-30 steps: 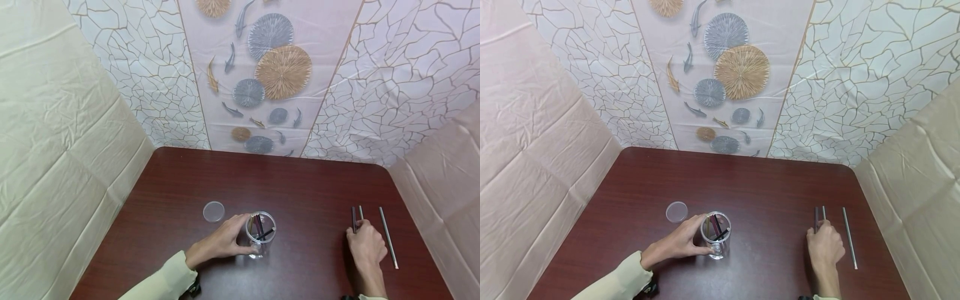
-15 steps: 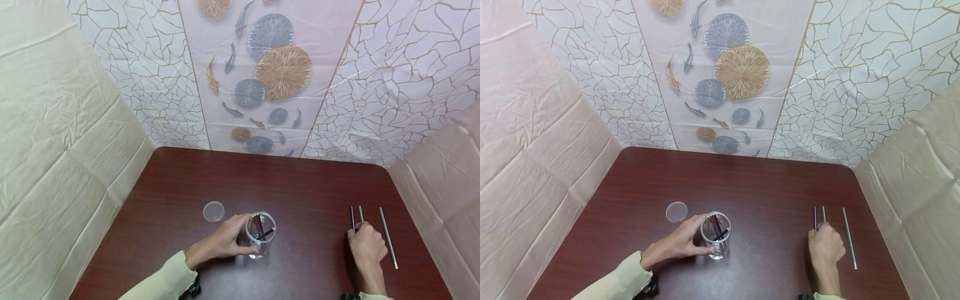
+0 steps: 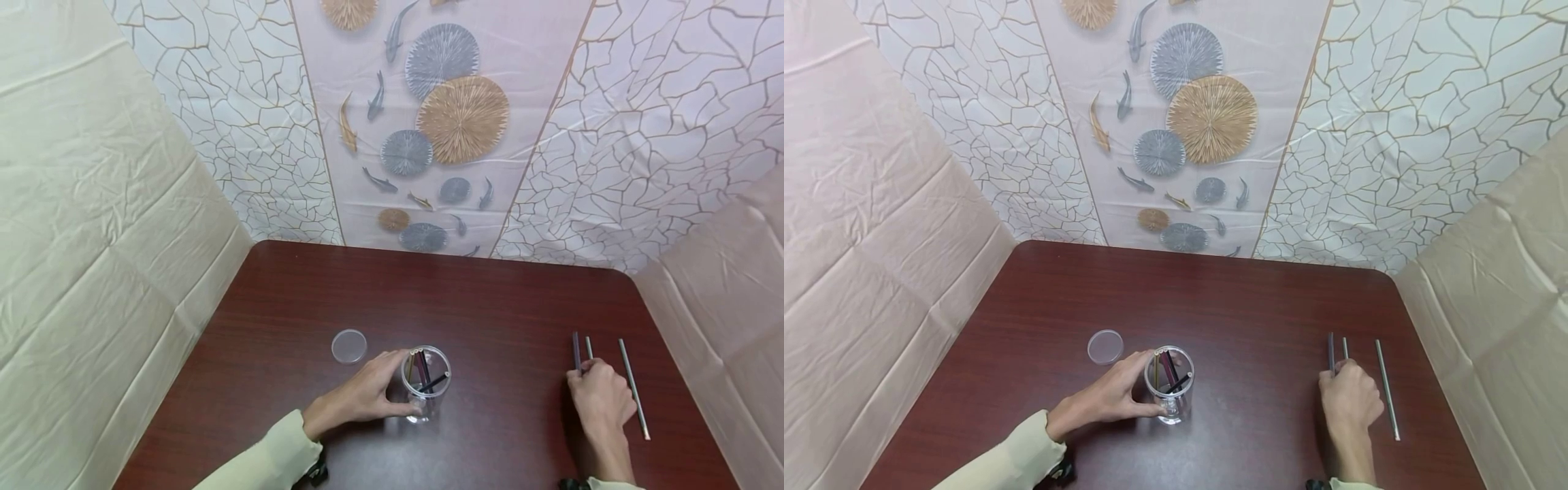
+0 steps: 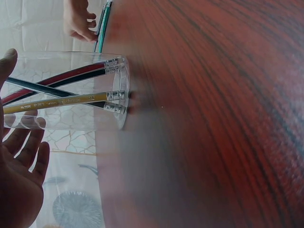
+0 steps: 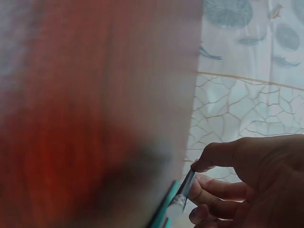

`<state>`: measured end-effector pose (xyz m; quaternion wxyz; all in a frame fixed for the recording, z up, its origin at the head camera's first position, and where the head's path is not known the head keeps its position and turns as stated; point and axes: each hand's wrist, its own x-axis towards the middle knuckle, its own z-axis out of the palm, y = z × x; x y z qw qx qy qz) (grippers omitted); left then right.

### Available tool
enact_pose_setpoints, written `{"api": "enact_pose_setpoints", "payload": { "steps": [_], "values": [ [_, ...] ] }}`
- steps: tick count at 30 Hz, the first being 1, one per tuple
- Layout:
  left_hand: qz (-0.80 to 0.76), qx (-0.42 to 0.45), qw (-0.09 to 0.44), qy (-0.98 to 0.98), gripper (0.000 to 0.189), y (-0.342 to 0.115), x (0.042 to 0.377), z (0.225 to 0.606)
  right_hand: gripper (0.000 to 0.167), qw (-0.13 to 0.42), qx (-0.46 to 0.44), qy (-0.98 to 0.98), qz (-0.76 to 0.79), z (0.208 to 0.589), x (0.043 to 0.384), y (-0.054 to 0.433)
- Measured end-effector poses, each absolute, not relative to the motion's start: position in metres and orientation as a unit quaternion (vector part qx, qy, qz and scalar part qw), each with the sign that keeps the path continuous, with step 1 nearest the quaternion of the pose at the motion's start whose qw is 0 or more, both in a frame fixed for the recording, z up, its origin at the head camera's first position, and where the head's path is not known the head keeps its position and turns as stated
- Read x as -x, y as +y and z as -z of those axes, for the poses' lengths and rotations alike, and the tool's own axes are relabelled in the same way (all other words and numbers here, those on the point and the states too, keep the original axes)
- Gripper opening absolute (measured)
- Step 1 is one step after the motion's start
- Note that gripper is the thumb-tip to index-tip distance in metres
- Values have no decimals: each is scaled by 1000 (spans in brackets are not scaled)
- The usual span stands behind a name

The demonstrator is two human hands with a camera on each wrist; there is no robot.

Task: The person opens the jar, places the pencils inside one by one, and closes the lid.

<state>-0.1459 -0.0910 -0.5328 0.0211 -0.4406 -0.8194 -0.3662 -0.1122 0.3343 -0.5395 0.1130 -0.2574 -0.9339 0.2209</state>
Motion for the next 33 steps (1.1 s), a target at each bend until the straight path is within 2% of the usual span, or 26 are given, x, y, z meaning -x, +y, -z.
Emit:
{"api": "enact_pose_setpoints", "payload": {
  "steps": [18, 30, 33],
  "values": [
    [366, 442, 23, -818, 87, -91, 147, 534, 30, 193, 251, -905, -284, 471, 110, 308],
    [364, 442, 24, -819, 85, -90, 146, 534, 18, 282, 198, -867, -359, 419, 104, 282],
    [366, 442, 23, -819, 85, -90, 146, 533, 15, 291, 183, -855, -388, 409, 100, 274]
  ]
}}
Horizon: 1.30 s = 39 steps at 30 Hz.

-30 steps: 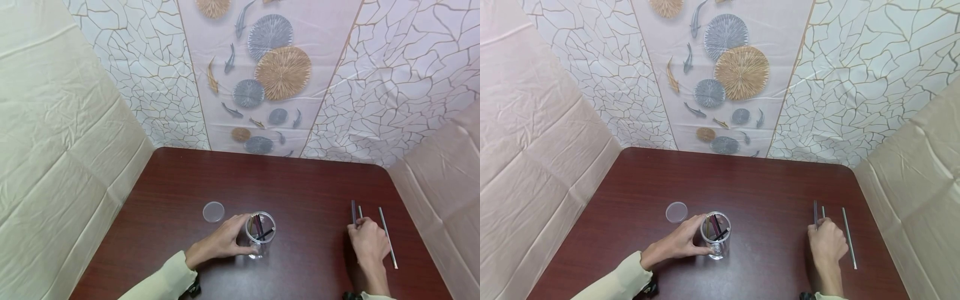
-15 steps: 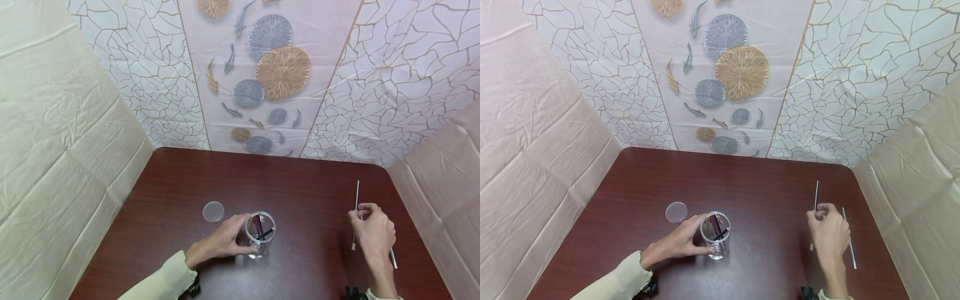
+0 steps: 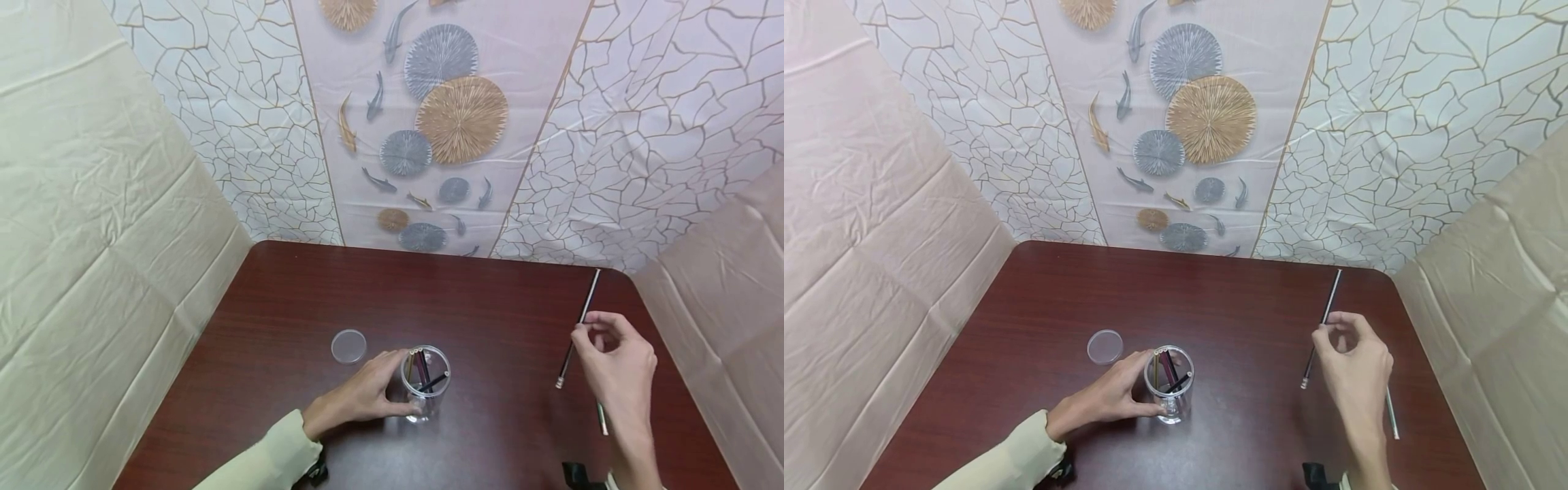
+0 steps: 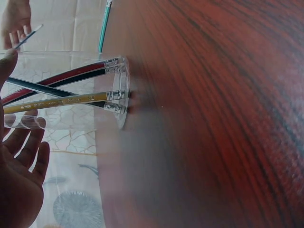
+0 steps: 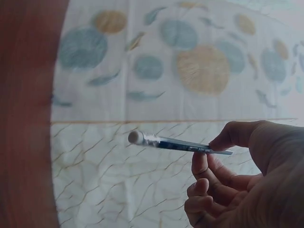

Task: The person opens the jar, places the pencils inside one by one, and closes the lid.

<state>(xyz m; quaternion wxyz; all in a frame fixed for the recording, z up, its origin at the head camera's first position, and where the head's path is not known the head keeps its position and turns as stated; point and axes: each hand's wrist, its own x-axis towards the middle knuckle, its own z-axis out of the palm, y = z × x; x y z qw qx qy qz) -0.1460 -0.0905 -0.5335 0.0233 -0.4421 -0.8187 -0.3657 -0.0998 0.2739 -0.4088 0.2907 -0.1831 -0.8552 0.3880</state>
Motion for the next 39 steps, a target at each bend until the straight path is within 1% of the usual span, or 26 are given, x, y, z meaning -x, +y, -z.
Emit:
{"api": "enact_pose_setpoints", "payload": {
  "steps": [7, 13, 18, 22, 28, 34, 39],
  "values": [
    [366, 443, 26, -818, 85, -91, 146, 533, 12, 286, 162, -822, -465, 389, 91, 258],
    [365, 446, 29, -817, 84, -90, 147, 533, 14, 289, 133, -793, -519, 375, 85, 245],
    [367, 441, 18, -819, 85, -90, 146, 532, 11, 277, 111, -768, -567, 364, 78, 232],
    [366, 443, 21, -818, 85, -90, 147, 533, 8, 263, 80, -740, -614, 360, 73, 223],
    [369, 443, 22, -817, 85, -90, 147, 533, 12, 238, 39, -724, -646, 360, 71, 206],
    [368, 446, 26, -815, 85, -90, 146, 532, 15, 205, 10, -757, -620, 371, 72, 187],
    [370, 447, 23, -814, 86, -91, 147, 533, 13, 181, -22, -771, -610, 381, 75, 174]
  ]
}}
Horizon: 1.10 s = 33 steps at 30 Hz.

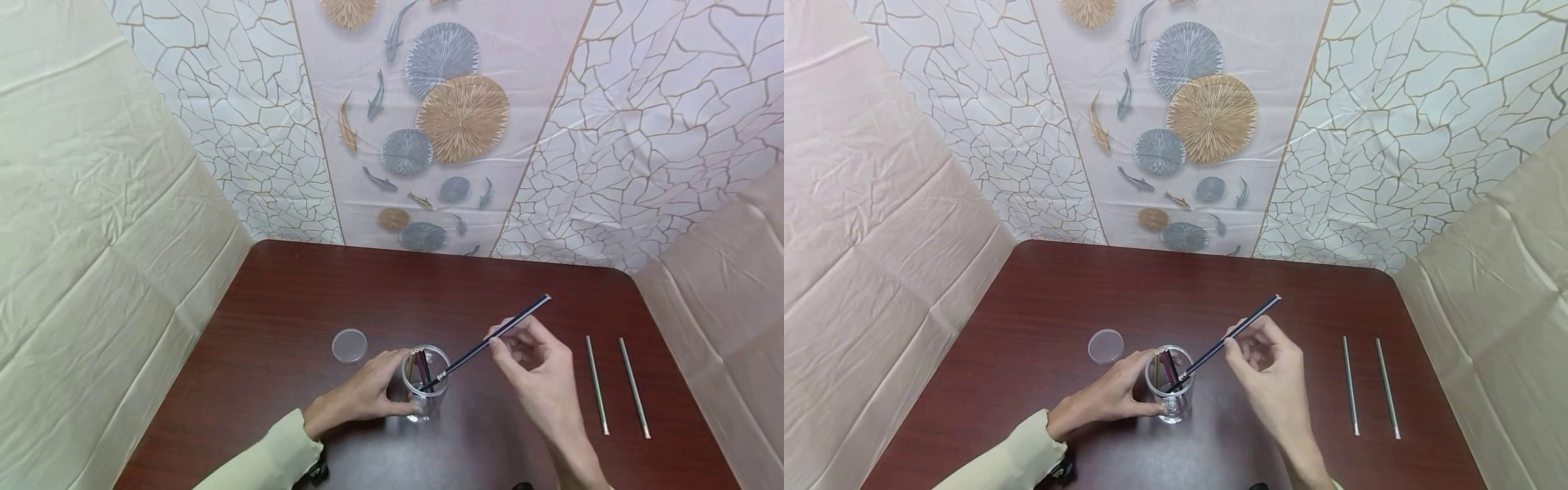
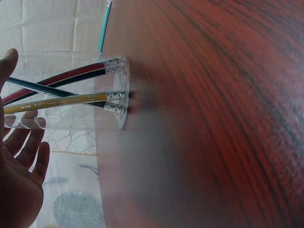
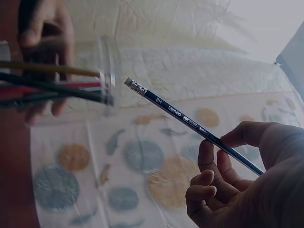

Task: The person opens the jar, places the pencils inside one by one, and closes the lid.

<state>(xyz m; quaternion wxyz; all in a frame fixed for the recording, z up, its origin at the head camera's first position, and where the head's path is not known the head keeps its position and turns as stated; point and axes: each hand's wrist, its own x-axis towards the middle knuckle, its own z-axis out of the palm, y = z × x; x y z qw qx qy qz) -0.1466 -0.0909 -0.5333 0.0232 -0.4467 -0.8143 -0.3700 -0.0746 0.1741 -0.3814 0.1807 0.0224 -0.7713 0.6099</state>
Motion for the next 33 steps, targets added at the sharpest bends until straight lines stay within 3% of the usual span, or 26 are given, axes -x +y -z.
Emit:
{"api": "enact_pose_setpoints", "payload": {
  "steps": [13, 27, 33],
  "values": [
    [369, 446, 27, -815, 85, -91, 147, 532, 16, 137, -69, -787, -598, 405, 82, 159],
    [370, 451, 38, -811, 87, -90, 146, 532, 16, 92, -57, -828, -550, 420, 85, 153],
    [372, 454, 40, -809, 91, -91, 147, 533, 21, 110, -28, -852, -511, 422, 87, 155]
  ]
}}
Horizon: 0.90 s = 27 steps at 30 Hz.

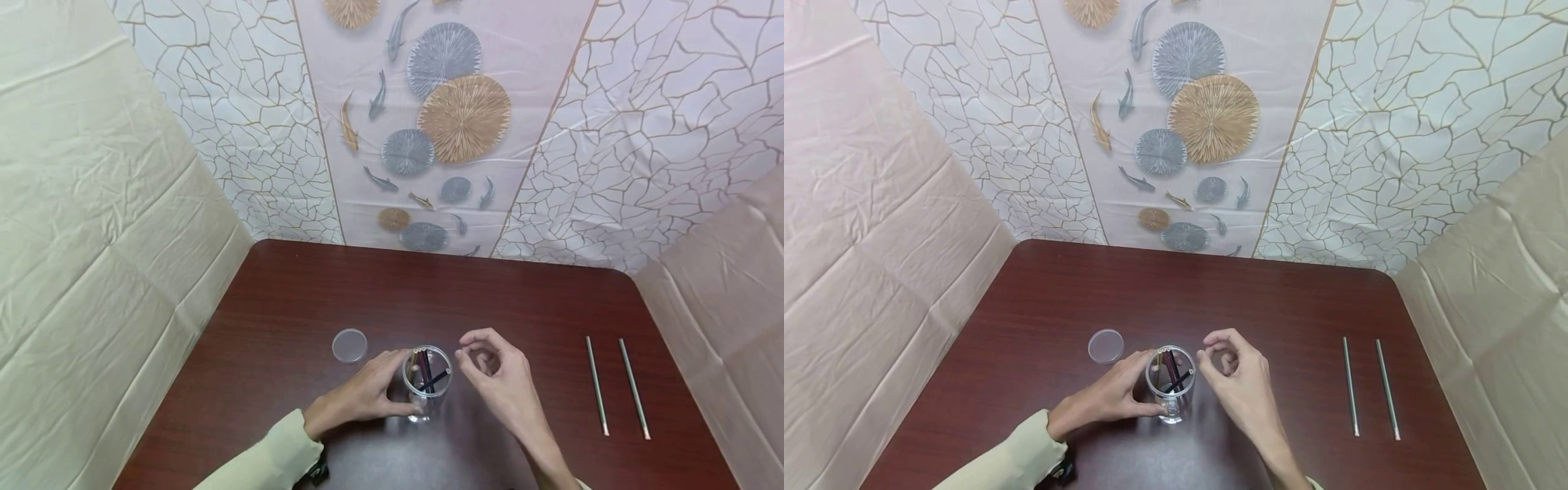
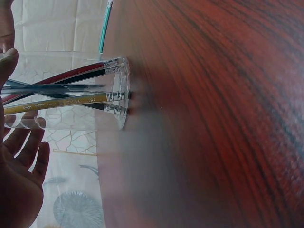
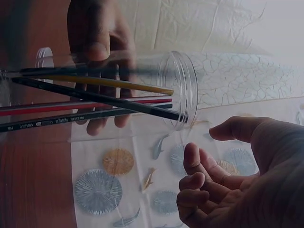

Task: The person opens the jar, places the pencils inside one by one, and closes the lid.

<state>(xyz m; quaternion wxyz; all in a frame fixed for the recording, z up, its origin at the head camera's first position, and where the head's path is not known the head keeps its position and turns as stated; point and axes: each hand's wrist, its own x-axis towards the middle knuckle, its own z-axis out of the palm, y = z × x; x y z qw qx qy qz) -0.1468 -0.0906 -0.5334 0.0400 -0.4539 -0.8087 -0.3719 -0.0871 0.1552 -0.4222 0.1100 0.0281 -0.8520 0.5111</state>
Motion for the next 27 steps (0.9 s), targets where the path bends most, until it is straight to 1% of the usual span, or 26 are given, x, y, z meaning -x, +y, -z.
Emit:
{"api": "enact_pose_setpoints", "payload": {
  "steps": [9, 21, 27],
  "values": [
    [373, 457, 49, -806, 91, -91, 147, 534, 20, 129, -27, -849, -512, 421, 88, 159],
    [374, 445, 23, -814, 90, -91, 146, 535, 18, 134, -19, -845, -518, 419, 88, 168],
    [373, 448, 30, -812, 88, -91, 146, 535, 17, 165, 6, -853, -494, 420, 90, 186]
  ]
}}
